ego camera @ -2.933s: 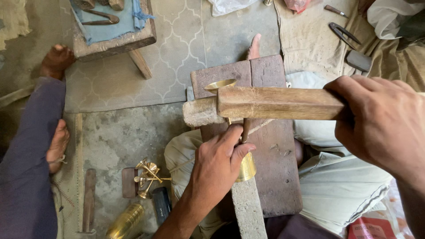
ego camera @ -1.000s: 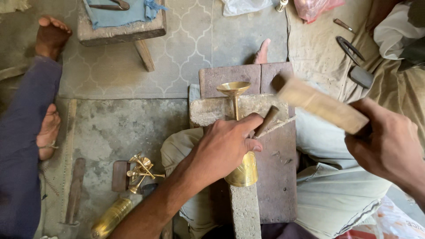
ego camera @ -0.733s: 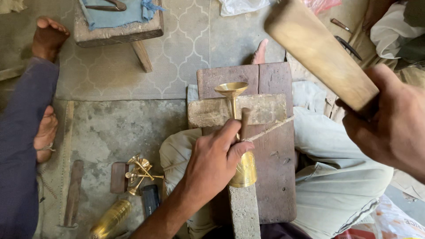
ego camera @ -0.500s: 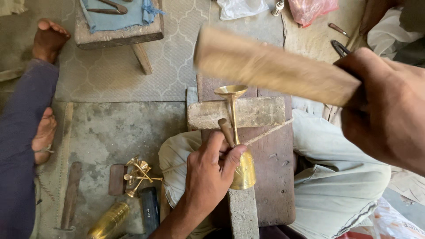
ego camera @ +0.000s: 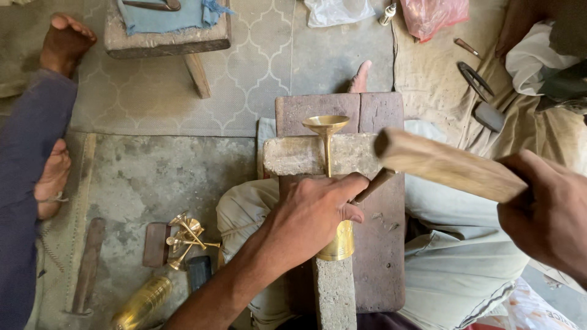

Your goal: The person hammers a brass candlestick-like object using a wooden mallet and a metal punch. They repeatedly strike the punch to shape the metal while holding the object steady on a wooden block.

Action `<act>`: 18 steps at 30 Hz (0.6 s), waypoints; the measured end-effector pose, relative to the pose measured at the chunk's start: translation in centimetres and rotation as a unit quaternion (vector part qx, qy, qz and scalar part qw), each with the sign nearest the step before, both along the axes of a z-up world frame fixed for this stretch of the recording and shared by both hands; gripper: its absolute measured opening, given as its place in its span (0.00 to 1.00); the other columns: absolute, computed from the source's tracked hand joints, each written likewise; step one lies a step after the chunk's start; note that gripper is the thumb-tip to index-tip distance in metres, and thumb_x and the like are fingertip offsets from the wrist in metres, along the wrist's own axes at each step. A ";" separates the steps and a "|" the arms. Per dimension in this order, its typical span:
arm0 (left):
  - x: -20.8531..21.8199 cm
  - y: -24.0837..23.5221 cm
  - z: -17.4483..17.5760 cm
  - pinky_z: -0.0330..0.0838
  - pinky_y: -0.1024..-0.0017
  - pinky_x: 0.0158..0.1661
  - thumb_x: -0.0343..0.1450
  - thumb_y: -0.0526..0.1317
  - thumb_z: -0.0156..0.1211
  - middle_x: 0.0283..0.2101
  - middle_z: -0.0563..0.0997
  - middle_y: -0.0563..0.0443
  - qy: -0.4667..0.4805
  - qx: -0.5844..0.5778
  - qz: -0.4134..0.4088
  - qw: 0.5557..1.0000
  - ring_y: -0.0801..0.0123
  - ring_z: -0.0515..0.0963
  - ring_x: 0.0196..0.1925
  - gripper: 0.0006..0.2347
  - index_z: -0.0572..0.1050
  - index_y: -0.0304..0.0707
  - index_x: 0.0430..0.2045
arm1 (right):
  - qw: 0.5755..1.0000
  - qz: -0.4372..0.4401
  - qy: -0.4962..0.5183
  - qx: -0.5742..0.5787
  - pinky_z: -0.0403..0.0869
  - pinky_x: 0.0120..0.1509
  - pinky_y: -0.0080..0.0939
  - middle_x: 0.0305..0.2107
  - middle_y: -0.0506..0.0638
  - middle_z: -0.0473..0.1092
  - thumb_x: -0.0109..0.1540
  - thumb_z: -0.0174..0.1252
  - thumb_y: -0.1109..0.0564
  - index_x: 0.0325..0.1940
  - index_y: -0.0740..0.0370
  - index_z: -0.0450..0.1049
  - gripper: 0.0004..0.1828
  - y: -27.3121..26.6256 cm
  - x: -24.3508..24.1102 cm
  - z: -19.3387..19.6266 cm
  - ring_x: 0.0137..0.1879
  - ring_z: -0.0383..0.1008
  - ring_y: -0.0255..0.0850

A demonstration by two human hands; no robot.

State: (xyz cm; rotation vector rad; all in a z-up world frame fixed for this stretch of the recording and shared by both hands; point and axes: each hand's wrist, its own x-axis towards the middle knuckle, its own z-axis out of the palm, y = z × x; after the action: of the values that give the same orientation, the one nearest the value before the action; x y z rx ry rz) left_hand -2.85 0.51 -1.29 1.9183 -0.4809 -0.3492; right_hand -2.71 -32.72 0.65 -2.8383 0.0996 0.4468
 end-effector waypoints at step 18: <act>-1.8 0.4 -1.1 0.79 0.73 0.22 0.73 0.34 0.61 0.33 0.84 0.44 0.019 -0.001 0.063 0.998 0.61 0.87 0.30 0.04 0.76 0.34 0.39 | 0.969 0.129 -0.202 -0.055 0.77 0.45 0.45 0.39 0.67 0.74 0.58 0.63 0.67 0.49 0.63 0.74 0.15 0.6 -3.0 0.9 0.43 0.78 0.54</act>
State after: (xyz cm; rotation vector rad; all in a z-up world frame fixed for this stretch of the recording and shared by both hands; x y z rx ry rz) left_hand -4.61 0.96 -2.43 1.9257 -0.3338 -0.3023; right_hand -5.69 -32.17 1.57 -2.9969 -0.3377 -0.0987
